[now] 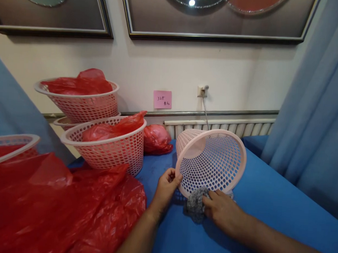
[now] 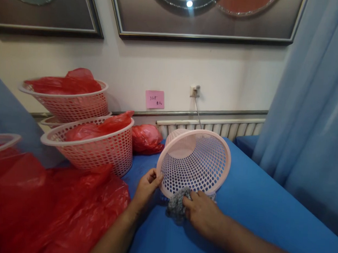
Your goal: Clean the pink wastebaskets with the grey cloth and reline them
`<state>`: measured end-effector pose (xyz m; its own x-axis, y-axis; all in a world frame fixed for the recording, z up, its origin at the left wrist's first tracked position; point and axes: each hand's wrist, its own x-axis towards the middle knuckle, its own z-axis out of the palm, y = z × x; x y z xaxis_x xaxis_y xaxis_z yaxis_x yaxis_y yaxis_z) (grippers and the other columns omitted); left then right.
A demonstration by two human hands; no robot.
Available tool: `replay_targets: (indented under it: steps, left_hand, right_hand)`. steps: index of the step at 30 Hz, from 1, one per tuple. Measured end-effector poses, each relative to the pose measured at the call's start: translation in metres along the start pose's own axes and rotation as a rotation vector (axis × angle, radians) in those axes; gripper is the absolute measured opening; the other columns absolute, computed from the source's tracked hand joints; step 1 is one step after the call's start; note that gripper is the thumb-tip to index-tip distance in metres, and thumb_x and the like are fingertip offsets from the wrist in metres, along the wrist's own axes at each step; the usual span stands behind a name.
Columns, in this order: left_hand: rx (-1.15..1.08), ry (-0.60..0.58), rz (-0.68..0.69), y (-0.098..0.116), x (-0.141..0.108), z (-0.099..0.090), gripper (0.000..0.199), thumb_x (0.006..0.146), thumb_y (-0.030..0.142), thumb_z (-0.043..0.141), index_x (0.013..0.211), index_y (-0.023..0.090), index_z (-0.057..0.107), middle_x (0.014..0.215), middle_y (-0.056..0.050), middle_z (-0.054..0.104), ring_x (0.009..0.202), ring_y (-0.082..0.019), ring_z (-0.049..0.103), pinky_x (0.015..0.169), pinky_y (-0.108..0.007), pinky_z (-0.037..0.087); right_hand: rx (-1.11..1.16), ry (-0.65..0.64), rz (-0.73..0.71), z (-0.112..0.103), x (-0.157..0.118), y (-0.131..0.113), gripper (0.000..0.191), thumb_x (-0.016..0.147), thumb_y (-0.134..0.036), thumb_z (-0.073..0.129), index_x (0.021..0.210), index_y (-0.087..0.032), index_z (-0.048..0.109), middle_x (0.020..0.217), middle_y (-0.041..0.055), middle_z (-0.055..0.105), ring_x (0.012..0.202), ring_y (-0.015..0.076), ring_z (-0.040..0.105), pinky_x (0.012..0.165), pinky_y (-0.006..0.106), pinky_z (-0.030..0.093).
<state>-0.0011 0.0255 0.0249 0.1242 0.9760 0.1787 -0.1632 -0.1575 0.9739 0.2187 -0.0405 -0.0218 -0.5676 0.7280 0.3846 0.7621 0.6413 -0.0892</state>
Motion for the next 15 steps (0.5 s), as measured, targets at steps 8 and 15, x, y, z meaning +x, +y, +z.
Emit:
replay_targets:
  steps: [8,15]
  left_hand:
    - [0.046,0.064,0.051,0.003,-0.001,0.002,0.043,0.070,0.053,0.085,0.075,0.019,0.059,0.070,0.004,0.061,0.066,-0.013,0.055,0.065,-0.024,0.045]
    - [0.082,0.078,0.087,0.001,-0.003,0.006,0.043,0.071,0.055,0.083,0.080,0.019,0.061,0.074,0.003,0.063,0.068,-0.014,0.056,0.066,-0.024,0.047]
  right_hand:
    - [-0.375,-0.075,0.469,-0.044,-0.018,0.082,0.032,0.092,-0.004,0.049,0.104,-0.018,0.075,0.116,0.0149,0.068,0.087,0.0246,0.066,0.074,0.035,0.051]
    - [0.278,0.029,0.654,-0.003,0.007,0.016,0.056,0.078,-0.008,0.057,0.131,-0.019,0.070,0.130,0.0172,0.064,0.108,0.0281,0.068,0.097,0.042,0.052]
